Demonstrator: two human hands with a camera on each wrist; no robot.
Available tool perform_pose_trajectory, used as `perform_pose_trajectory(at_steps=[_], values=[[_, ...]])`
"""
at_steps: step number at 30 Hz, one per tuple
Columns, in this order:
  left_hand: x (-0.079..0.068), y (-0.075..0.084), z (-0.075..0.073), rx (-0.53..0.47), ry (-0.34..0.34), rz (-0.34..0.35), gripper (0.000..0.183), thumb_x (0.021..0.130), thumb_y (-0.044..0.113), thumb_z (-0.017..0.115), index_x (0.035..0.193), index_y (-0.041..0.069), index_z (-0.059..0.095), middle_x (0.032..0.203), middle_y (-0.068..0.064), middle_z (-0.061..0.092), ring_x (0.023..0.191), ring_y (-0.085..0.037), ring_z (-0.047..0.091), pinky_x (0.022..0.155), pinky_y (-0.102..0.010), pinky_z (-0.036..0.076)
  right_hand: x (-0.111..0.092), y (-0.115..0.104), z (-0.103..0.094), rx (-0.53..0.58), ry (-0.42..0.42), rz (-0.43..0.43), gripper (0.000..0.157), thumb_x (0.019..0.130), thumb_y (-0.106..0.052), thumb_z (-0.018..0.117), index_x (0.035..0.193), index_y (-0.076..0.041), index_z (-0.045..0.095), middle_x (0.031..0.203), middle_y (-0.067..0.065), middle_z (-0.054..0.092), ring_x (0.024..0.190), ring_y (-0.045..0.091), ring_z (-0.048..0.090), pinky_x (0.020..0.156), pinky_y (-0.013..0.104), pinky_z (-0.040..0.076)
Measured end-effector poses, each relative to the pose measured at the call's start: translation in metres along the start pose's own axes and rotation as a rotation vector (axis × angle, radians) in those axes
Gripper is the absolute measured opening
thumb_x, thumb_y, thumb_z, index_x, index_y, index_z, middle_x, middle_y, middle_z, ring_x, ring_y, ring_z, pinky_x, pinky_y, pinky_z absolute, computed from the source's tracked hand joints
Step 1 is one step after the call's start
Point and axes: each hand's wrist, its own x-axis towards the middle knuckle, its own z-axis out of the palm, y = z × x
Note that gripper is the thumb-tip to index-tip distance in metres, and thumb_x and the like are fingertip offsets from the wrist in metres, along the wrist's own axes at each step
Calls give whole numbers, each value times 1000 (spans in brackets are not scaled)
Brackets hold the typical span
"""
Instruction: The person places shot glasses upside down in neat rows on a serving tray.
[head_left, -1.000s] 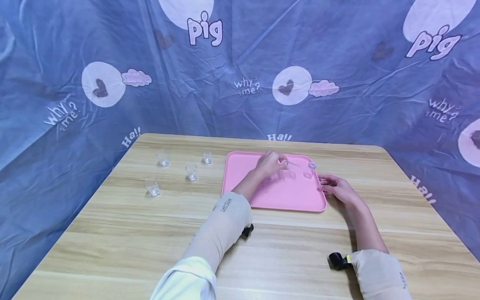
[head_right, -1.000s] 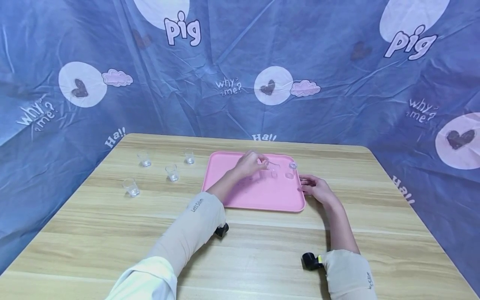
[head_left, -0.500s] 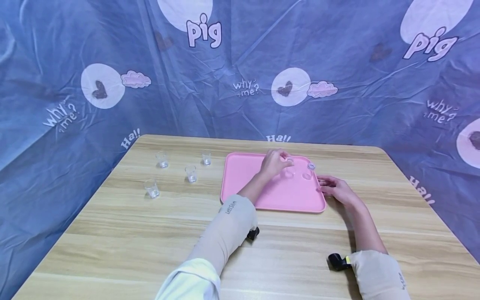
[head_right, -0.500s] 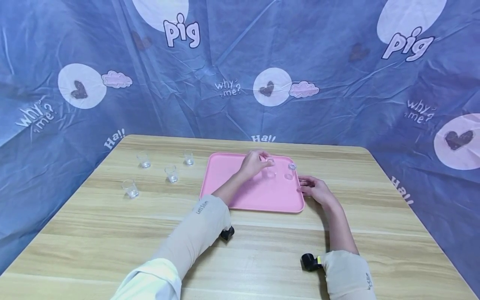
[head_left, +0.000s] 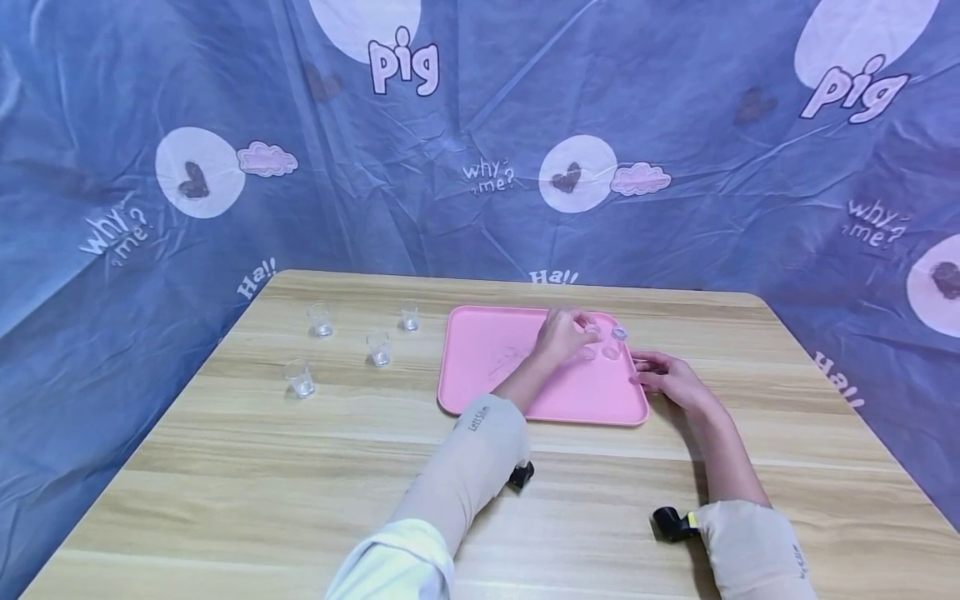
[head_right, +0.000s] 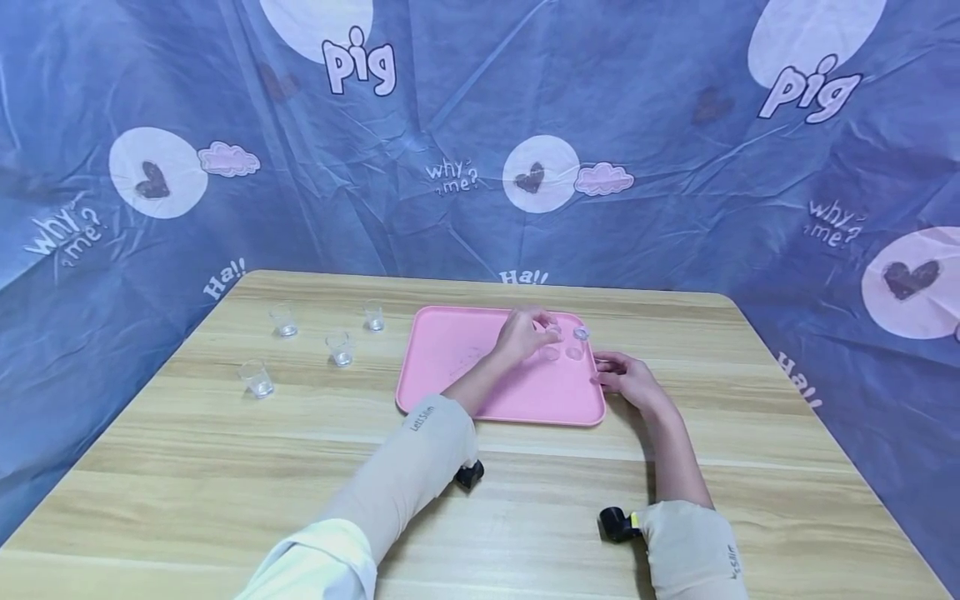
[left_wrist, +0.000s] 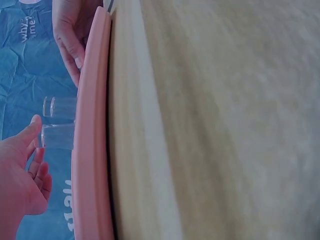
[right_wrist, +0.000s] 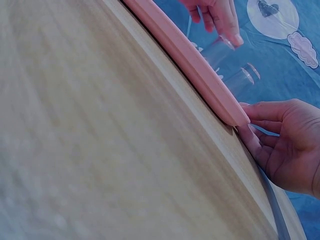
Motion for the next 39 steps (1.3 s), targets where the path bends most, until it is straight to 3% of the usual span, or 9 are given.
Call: perform_pose_trajectory(at_steps=[17, 26, 34, 39], values=[[2, 1, 15, -52, 24, -67, 24, 74, 27, 77, 97, 22, 69, 102, 7, 59, 103, -10, 47, 86, -20, 38, -1, -1, 0, 3, 9, 4, 50, 89, -4, 58, 131, 13, 37, 106, 19, 54, 82, 4, 56, 73, 21, 49], [2, 2, 18, -61, 35, -44, 27, 74, 25, 77, 99, 20, 70, 99, 6, 60, 103, -11, 48, 86, -20, 37, -2, -1, 1, 5, 6, 1, 50, 89, -4, 58, 131, 13, 38, 104, 18, 55, 81, 5, 57, 72, 22, 49], [-1, 4, 13, -53, 14, -53, 44, 73, 30, 77, 115, 22, 64, 104, 6, 59, 103, -10, 47, 81, -21, 40, -2, -1, 0, -7, 9, 2, 51, 89, -3, 57, 132, 14, 35, 107, 24, 53, 81, 5, 56, 71, 21, 49], [-4, 8, -1, -65, 20, -23, 46, 72, 30, 78, 115, 20, 64, 106, 5, 59, 103, -12, 48, 81, -22, 41, -1, 0, -1, 17, -1, 1, 52, 89, -3, 57, 132, 14, 34, 111, 26, 51, 81, 4, 56, 71, 21, 49]])
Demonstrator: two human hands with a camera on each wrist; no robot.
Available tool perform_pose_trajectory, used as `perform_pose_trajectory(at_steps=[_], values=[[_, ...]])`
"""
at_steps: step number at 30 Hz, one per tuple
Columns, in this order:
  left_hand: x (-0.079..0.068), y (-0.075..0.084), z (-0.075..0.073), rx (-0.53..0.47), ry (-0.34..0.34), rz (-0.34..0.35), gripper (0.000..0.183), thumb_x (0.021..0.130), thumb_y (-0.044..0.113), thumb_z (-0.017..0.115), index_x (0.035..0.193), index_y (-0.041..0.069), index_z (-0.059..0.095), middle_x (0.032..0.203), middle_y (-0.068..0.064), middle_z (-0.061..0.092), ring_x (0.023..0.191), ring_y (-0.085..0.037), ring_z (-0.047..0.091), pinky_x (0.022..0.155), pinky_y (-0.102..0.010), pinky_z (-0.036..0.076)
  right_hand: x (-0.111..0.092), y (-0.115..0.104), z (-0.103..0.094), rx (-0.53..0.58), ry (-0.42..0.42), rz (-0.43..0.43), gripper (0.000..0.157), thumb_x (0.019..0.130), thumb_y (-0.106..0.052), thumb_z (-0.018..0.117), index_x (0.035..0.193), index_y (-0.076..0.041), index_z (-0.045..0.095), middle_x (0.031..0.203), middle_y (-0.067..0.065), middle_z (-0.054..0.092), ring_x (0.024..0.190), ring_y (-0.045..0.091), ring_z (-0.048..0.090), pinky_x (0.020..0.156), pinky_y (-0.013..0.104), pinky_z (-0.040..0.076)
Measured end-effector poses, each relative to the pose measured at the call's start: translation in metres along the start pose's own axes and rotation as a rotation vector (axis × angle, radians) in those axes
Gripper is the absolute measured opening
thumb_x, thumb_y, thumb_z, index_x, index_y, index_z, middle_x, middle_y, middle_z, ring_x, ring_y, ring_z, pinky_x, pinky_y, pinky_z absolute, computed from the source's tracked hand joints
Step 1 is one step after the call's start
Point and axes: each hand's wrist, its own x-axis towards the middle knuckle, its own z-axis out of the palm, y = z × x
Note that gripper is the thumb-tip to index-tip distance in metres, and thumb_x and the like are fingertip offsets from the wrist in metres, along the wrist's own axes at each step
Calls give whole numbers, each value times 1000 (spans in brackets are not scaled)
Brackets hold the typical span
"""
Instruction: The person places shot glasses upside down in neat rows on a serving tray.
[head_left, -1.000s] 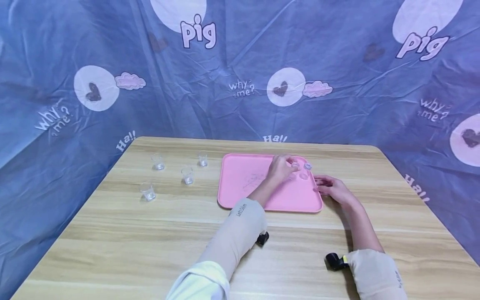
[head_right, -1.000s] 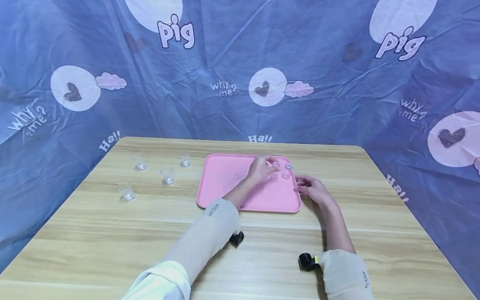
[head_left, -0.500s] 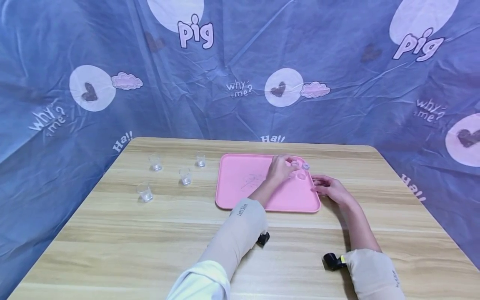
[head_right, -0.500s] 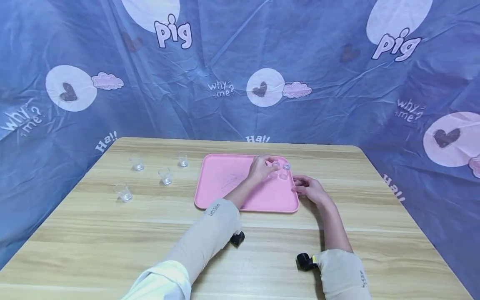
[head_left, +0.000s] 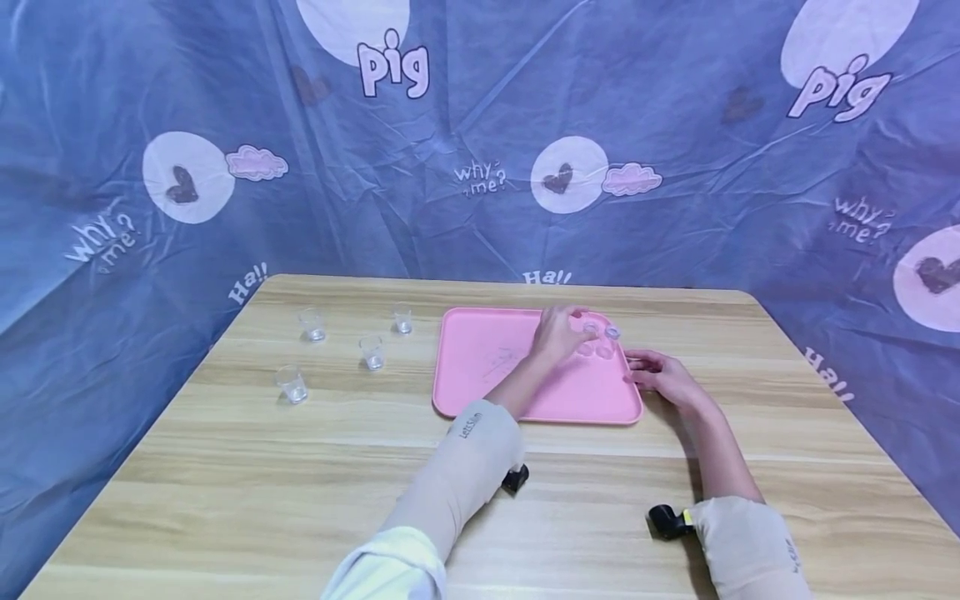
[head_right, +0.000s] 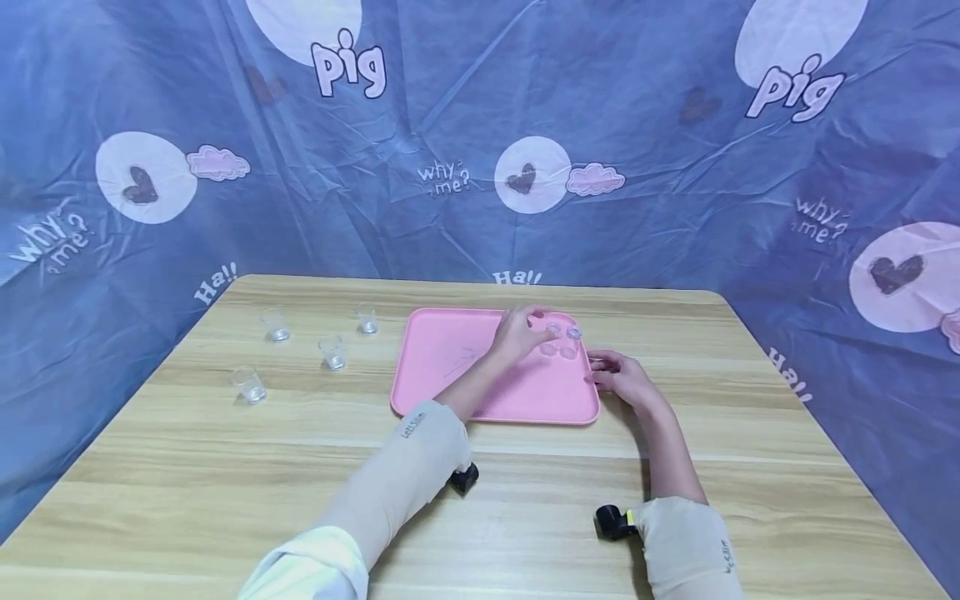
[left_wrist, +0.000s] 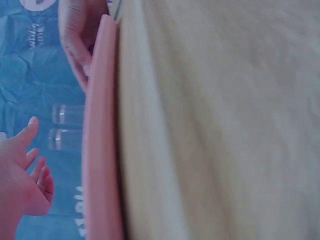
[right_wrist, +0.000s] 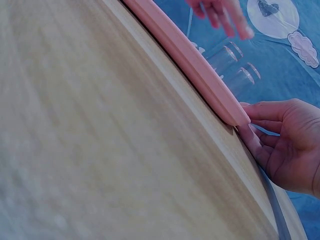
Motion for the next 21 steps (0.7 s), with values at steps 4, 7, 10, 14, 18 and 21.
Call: perform_pose_trajectory(at_steps=[4, 7, 10, 14, 18, 21], values=[[-3, 4, -19, -31, 18, 91, 45, 73, 27, 78, 115, 16, 64, 105, 2, 59, 98, -14, 49, 77, -21, 40, 0, 2, 0, 19, 4, -13, 51, 89, -1, 57, 132, 15, 34, 109, 24, 53, 81, 3, 56, 72, 21, 49], [-7, 5, -37, -65, 44, 143, 44, 73, 24, 78, 113, 14, 65, 103, 2, 59, 92, -14, 50, 72, -19, 39, -1, 2, -1, 11, 8, -21, 51, 89, -2, 57, 131, 15, 35, 106, 20, 55, 81, 3, 57, 72, 20, 49], [-12, 5, -57, -84, 72, 162, 43, 72, 25, 79, 111, 14, 66, 102, 3, 59, 89, -13, 50, 70, -19, 38, -2, 2, -1, -4, 10, -20, 51, 89, -3, 58, 131, 14, 36, 104, 17, 56, 81, 4, 57, 72, 21, 49], [-21, 1, -84, -75, 109, 184, 42, 72, 29, 79, 110, 15, 66, 103, 2, 58, 90, -13, 50, 72, -20, 39, -3, 1, -1, -7, 21, -12, 50, 88, -3, 58, 131, 13, 37, 103, 16, 55, 80, 4, 57, 72, 21, 49], [-29, -7, -111, -75, 155, 224, 41, 73, 28, 78, 109, 12, 66, 104, -1, 58, 91, -16, 51, 74, -22, 40, -2, 0, -1, -6, 17, -20, 50, 88, -3, 58, 130, 14, 37, 104, 18, 56, 80, 4, 57, 71, 21, 49], [-36, -17, -131, -75, 188, 244, 40, 73, 25, 78, 108, 10, 67, 103, -2, 59, 91, -17, 50, 75, -25, 40, -2, 0, 0, -15, 12, -21, 51, 88, -3, 58, 130, 15, 36, 106, 22, 55, 80, 5, 57, 71, 22, 49]])
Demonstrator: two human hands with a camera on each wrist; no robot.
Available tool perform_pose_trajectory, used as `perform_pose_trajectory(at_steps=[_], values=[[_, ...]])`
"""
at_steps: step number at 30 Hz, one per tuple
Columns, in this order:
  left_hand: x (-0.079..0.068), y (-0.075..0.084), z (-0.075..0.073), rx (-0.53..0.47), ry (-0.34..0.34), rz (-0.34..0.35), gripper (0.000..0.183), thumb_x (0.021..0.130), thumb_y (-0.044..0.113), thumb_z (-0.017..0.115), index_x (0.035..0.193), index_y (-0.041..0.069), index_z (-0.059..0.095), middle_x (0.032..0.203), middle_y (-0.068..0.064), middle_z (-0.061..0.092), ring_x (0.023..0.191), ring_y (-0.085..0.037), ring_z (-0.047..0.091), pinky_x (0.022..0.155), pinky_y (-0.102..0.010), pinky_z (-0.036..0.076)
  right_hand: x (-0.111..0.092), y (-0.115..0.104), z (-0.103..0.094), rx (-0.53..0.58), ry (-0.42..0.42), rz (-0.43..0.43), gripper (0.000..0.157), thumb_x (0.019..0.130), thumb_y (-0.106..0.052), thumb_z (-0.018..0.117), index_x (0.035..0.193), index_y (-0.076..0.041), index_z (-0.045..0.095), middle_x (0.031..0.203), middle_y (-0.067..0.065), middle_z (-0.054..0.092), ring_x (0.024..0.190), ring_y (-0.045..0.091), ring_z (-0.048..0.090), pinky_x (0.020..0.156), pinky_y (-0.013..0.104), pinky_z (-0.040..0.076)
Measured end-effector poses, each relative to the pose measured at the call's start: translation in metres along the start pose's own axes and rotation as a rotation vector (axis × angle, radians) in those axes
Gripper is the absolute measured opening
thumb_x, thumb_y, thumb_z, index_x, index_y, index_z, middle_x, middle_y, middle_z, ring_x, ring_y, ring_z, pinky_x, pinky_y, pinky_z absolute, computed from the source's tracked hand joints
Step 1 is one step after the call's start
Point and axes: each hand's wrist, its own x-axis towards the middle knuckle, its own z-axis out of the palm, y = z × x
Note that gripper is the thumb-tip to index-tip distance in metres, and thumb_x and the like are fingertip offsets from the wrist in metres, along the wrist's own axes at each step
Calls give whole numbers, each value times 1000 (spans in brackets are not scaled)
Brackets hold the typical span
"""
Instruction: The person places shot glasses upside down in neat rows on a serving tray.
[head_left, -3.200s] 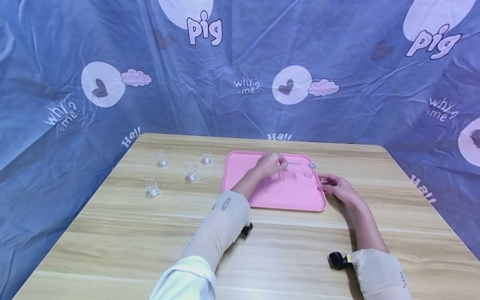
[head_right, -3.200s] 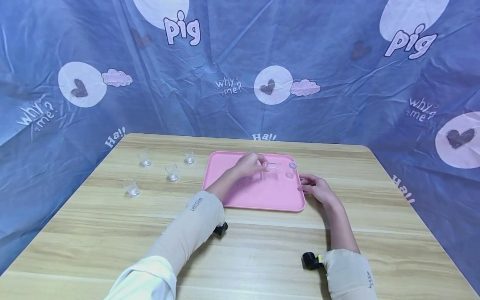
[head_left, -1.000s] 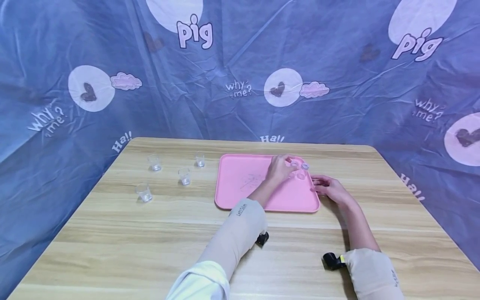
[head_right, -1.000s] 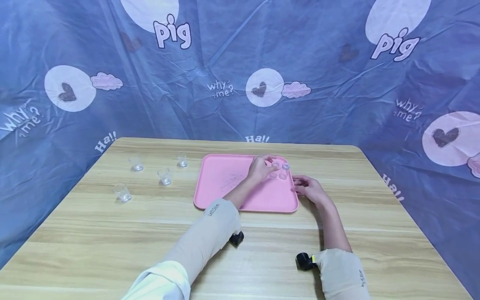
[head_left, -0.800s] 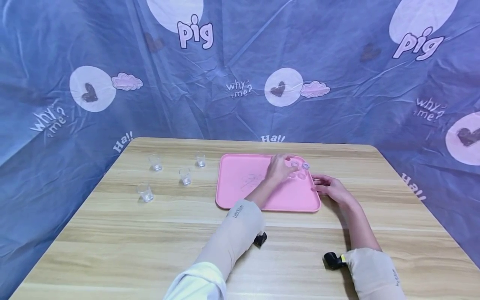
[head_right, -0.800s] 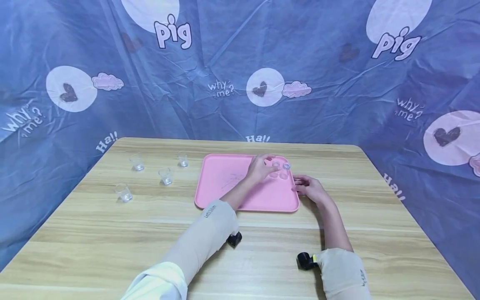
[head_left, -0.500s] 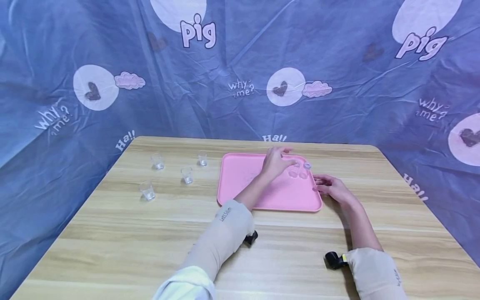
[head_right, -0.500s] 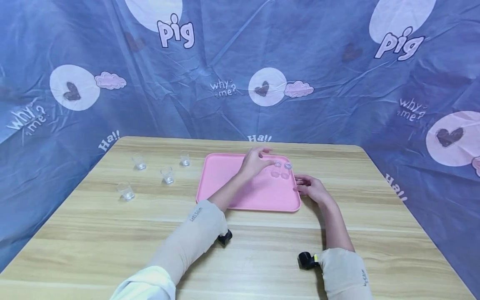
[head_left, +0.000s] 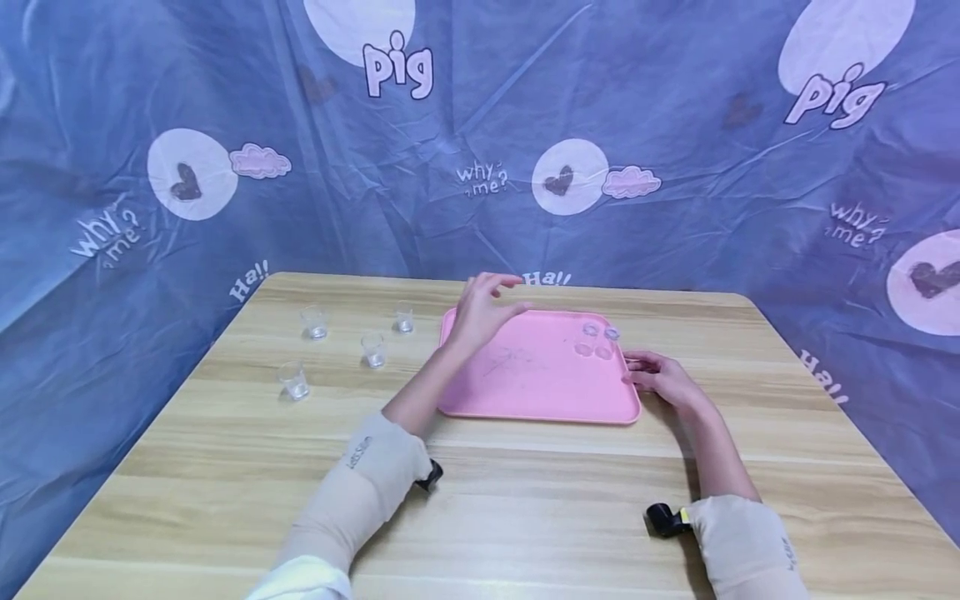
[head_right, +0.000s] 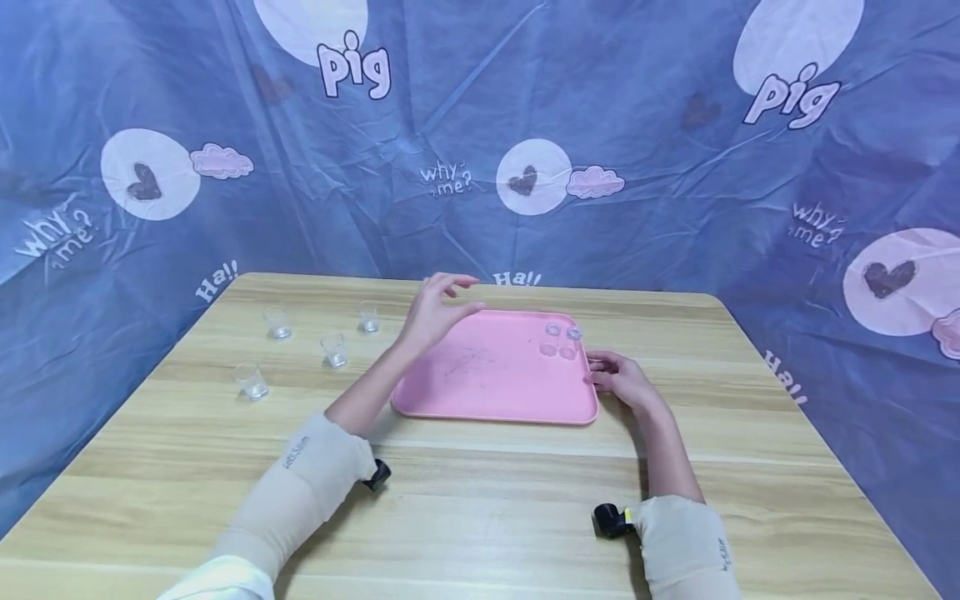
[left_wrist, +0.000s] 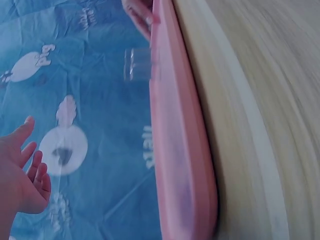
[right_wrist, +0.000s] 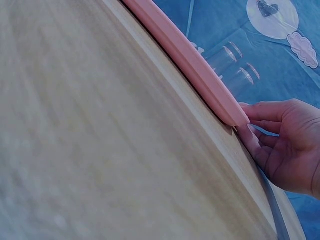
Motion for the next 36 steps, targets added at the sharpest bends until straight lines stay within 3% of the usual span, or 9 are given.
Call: perform_pose_trajectory(at_steps=[7, 13, 17, 24, 31, 36], values=[[-13, -22, -47, 22, 72, -23, 37, 74, 22, 78, 107, 9, 67, 102, -5, 59, 89, -20, 50, 75, -31, 41, -1, 0, 1, 7, 5, 5, 52, 87, -2, 60, 130, 16, 37, 100, 14, 57, 78, 3, 57, 69, 21, 49], [-24, -41, -84, 4, 136, -50, 36, 74, 16, 78, 107, 6, 66, 102, -8, 59, 89, -23, 49, 77, -37, 41, -2, -3, 0, 13, 4, 1, 50, 88, -1, 57, 130, 16, 36, 106, 23, 54, 80, 3, 57, 70, 20, 49], [-31, -54, -103, -8, 160, -102, 36, 75, 16, 77, 107, 5, 66, 103, -10, 60, 91, -26, 50, 78, -39, 40, -1, -2, -1, 17, -4, 3, 50, 89, -2, 57, 130, 16, 35, 106, 22, 54, 81, 4, 57, 71, 21, 49], [-44, -73, -120, -51, 159, -205, 42, 76, 22, 76, 112, 4, 63, 108, -10, 60, 97, -30, 49, 77, -33, 37, 1, 0, -1, 16, -1, 12, 50, 88, -1, 57, 130, 16, 36, 99, 12, 57, 79, 5, 57, 70, 21, 49], [-56, -94, -133, -64, 123, -301, 48, 77, 27, 75, 117, 6, 60, 114, -11, 56, 102, -28, 46, 80, -34, 36, 2, 1, 1, 24, -5, 8, 51, 88, -2, 58, 130, 16, 36, 103, 19, 56, 80, 5, 57, 71, 21, 49], [-60, -108, -139, -100, 80, -318, 50, 78, 22, 74, 121, 4, 57, 120, -15, 52, 106, -31, 43, 82, -35, 35, 0, 2, -1, 90, -20, -51, 47, 86, -5, 60, 126, 12, 44, 95, 8, 59, 78, 6, 58, 68, 20, 49]])
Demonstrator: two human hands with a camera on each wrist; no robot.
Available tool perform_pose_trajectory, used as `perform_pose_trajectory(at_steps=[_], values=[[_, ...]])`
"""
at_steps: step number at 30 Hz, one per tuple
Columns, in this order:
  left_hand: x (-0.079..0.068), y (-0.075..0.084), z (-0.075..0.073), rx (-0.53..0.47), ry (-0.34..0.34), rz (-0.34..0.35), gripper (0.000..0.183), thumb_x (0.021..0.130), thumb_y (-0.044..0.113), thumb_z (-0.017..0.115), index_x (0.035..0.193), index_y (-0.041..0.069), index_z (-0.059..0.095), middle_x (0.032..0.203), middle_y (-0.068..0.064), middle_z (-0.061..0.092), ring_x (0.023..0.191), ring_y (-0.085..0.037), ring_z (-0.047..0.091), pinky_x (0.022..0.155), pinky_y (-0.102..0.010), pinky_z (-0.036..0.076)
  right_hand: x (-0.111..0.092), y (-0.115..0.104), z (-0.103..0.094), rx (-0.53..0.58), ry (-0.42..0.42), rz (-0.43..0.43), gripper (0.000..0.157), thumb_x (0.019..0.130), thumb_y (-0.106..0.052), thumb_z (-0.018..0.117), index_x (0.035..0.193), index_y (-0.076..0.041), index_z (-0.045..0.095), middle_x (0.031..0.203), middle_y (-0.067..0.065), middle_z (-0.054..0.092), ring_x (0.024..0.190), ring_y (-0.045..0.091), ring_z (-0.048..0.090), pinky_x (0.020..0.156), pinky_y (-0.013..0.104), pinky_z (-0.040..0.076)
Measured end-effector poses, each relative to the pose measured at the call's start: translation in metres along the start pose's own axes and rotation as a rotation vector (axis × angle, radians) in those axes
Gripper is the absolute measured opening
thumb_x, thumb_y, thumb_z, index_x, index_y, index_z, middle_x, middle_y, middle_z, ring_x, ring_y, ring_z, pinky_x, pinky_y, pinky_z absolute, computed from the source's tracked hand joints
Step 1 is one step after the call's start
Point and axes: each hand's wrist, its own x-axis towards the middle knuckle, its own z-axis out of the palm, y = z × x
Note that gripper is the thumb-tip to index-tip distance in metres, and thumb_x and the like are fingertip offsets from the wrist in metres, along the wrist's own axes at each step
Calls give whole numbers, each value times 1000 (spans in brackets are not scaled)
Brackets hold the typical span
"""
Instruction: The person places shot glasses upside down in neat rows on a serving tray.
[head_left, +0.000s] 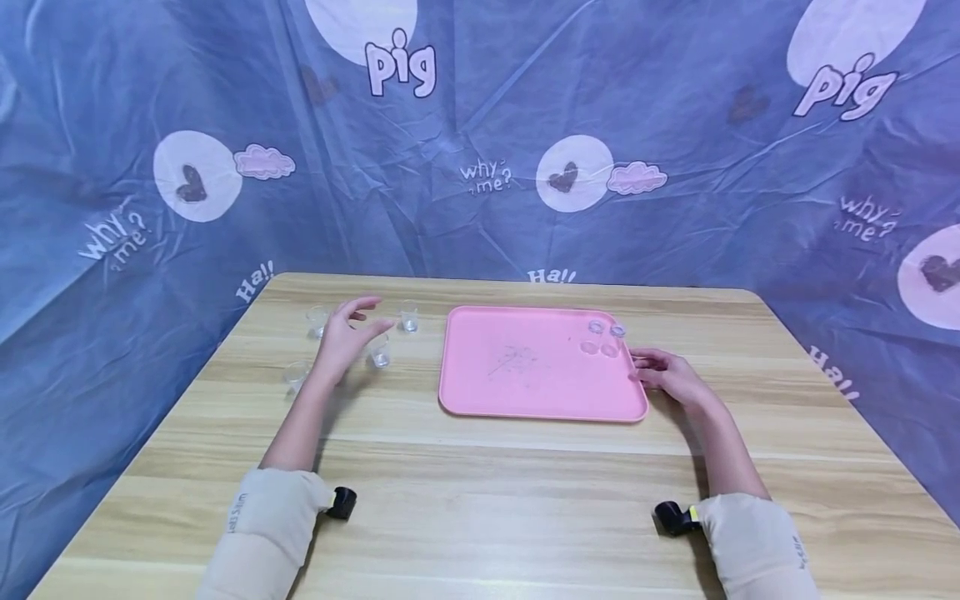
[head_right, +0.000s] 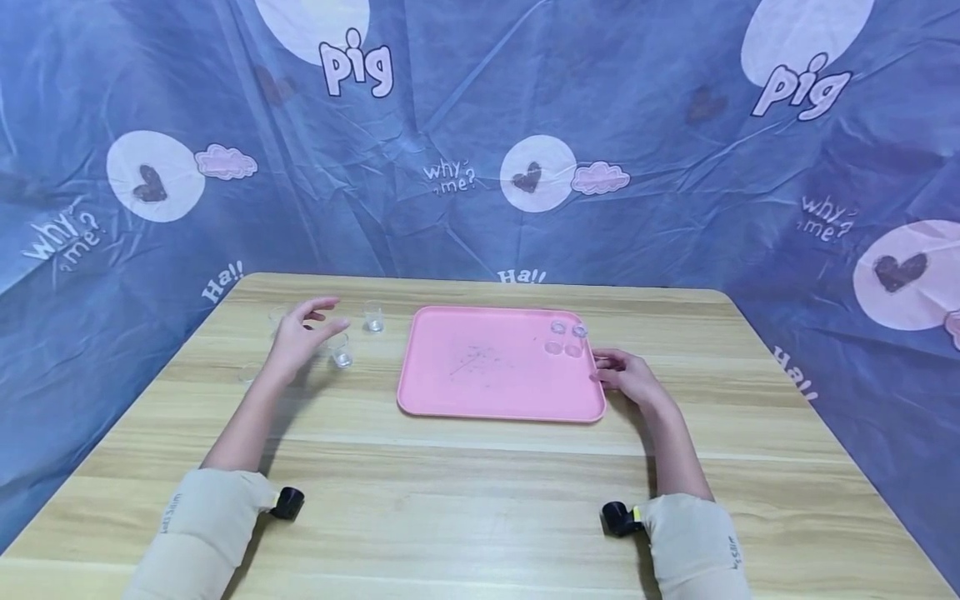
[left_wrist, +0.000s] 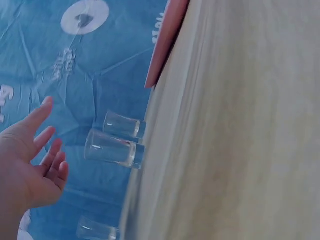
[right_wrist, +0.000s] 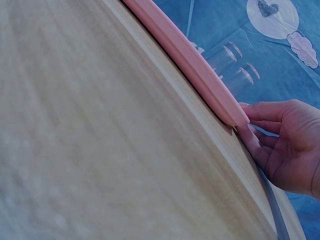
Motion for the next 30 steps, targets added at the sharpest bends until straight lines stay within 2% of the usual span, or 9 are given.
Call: perform_pose_trajectory(at_steps=[4, 9, 13, 17, 23, 30], values=[[-2, -14, -2, -9, -68, -20, 53, 79, 18, 73, 126, 2, 52, 124, -18, 48, 109, -35, 40, 84, -38, 34, -1, -1, 0, 13, -13, -12, 46, 85, -6, 61, 125, 11, 45, 92, 3, 59, 78, 6, 58, 68, 20, 49], [-6, -30, -3, -52, -148, -85, 62, 80, 18, 72, 132, 0, 44, 129, -22, 43, 110, -34, 40, 85, -40, 37, 0, -3, 1, -53, 14, 53, 50, 88, -2, 57, 130, 16, 36, 102, 15, 56, 79, 4, 57, 70, 21, 49], [-10, -39, -3, -81, -183, -131, 65, 80, 16, 72, 135, 0, 40, 130, -21, 41, 110, -33, 40, 85, -38, 39, 0, -4, 2, -66, 15, 76, 51, 89, 0, 55, 131, 16, 33, 105, 20, 54, 80, 3, 56, 71, 21, 49], [-12, -45, -2, -91, -194, -143, 64, 81, 15, 71, 135, 1, 40, 130, -20, 42, 109, -30, 41, 85, -33, 39, 1, -5, 1, -66, 15, 87, 49, 90, 0, 55, 132, 15, 34, 101, 14, 55, 79, 4, 56, 71, 21, 49], [-15, -55, 0, -79, -169, -149, 56, 81, 12, 71, 129, -3, 47, 114, -20, 51, 94, -21, 47, 76, -21, 41, 1, -7, 1, -77, 16, 102, 49, 90, -4, 54, 133, 13, 35, 103, 15, 54, 81, 3, 55, 73, 20, 48], [-16, -59, 3, 85, -193, -99, 48, 76, 9, 75, 118, -4, 55, 90, -11, 53, 84, -21, 48, 76, -31, 41, 1, -5, 1, -99, 11, 95, 50, 91, -5, 54, 133, 13, 34, 105, 17, 53, 82, 3, 55, 72, 20, 48]])
